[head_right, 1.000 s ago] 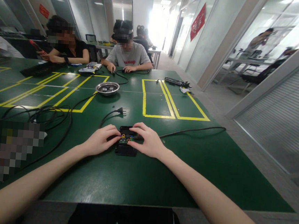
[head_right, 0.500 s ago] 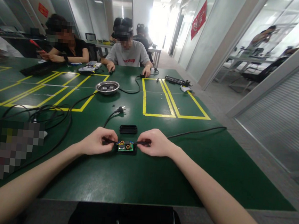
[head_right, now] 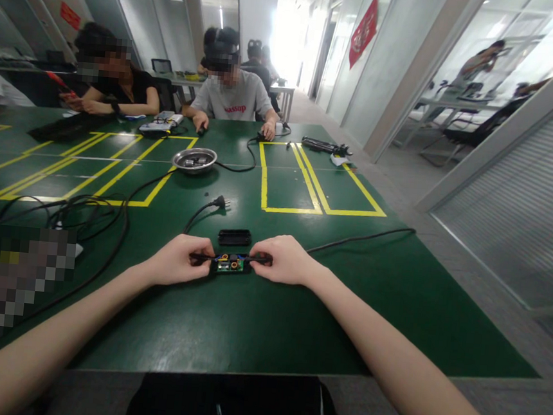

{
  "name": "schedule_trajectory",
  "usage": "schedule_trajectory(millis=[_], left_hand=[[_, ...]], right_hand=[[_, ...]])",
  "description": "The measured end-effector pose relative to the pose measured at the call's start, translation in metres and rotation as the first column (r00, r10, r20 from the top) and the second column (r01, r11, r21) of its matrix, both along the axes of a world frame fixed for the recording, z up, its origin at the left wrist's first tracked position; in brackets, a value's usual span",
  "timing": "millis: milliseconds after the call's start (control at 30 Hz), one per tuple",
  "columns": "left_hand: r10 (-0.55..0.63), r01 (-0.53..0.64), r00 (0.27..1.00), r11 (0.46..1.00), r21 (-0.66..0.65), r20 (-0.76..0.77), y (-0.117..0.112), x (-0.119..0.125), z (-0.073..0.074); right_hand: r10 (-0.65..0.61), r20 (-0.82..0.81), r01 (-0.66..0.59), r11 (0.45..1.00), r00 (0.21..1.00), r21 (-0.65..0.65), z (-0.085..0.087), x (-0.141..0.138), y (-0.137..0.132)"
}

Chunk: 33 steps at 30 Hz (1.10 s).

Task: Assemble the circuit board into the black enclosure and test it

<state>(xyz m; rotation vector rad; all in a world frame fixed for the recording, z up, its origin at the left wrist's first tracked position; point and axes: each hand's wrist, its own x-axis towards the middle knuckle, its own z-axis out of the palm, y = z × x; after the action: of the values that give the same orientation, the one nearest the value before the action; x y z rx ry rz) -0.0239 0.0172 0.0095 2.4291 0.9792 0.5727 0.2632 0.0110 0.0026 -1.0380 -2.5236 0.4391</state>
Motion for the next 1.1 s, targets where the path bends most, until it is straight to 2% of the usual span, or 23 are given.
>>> schedule_trajectory(millis=[367,600,733,1100], left_hand=[[-0.047,0.051,0.998,0.992,0.118,-0.043,-0.0031,-0.0005,0.0009],[-0.072,0.072,0.997,0.997,0.039,0.004,-0.0037,-0.0005,-0.0027],[-0.103,0.103,0.995,0.994,0.022,-0.008,-0.0031,0.0,-0.0032],[-0.075,0.083,0.992,0.994,0.072,-0.105,-0.0019,0.0068,-0.0052]], right_hand=[[0.017,0.003,-0.018,1.0,1.0,0.02,-0.0054,-0.0024,0.0024],[-0.017,0.066,0.021,0.998,0.998,-0.062,-0.003,-0.0052,0.0018],[0.011,0.037,-0.007,0.992,0.999,-0.126,-0.001,-0.0042,0.0022],[0.036,-0.025,-0.041,0.976,0.999,-0.213,0.0035,-0.001,0.0027]])
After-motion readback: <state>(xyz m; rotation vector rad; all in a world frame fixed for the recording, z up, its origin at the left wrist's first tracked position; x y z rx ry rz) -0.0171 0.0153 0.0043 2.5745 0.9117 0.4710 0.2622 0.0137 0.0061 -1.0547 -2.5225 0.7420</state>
